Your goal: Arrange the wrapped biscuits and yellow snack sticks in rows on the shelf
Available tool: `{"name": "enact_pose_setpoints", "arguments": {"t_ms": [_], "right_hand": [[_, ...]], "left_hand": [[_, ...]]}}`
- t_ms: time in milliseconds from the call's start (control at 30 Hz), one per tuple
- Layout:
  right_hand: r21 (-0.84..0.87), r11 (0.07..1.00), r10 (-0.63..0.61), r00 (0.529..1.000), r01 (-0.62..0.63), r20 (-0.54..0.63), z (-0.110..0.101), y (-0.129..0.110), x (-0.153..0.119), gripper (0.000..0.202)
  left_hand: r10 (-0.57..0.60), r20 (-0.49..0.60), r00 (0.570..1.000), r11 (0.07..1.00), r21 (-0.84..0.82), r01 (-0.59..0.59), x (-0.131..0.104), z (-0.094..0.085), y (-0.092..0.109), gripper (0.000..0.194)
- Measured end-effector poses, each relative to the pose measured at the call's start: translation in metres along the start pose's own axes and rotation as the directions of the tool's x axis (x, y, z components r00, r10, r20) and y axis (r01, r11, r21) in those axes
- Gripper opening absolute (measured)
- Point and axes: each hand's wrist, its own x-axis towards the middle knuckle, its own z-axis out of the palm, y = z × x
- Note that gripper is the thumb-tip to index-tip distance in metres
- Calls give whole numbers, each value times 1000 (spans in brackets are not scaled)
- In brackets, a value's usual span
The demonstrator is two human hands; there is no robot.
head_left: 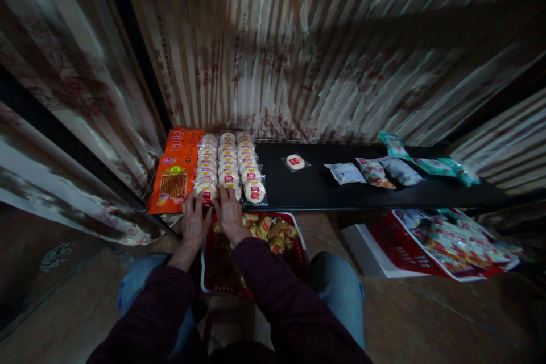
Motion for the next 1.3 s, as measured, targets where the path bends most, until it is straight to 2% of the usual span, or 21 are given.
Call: {"name": "enact_pose_setpoints", "arguments": {"t_ms": [233, 400, 500, 600, 800, 1300], "right_hand": [[-82, 986, -156, 968, 143, -195, 2, 20, -12, 42], [-184, 982, -95, 951, 41, -295, -2, 42, -10, 46], [-225, 974, -83, 952, 16, -293, -6, 52, -5, 52], [-248, 968, -117, 957, 50, -264, -7, 57, -1, 56], [-233, 966, -172, 955, 115, -242, 4, 60, 5, 56], [-232, 968, -145, 963, 91, -226, 8, 60, 8, 57]], "left_hand": [[14, 7, 1000, 997, 72, -15, -1, 3, 2, 47], [0, -15, 1000, 996, 88, 2, -3, 7, 3, 51], [12, -12, 1000, 998, 67, -11, -3, 10, 4, 55], [19, 4, 1000, 998, 57, -19, -4, 15, 3, 51], [60, -20, 998, 998, 7, -60, -4, 22, 1, 50], [27, -4, 1000, 999, -21, -27, 6, 18, 10, 53]]}}
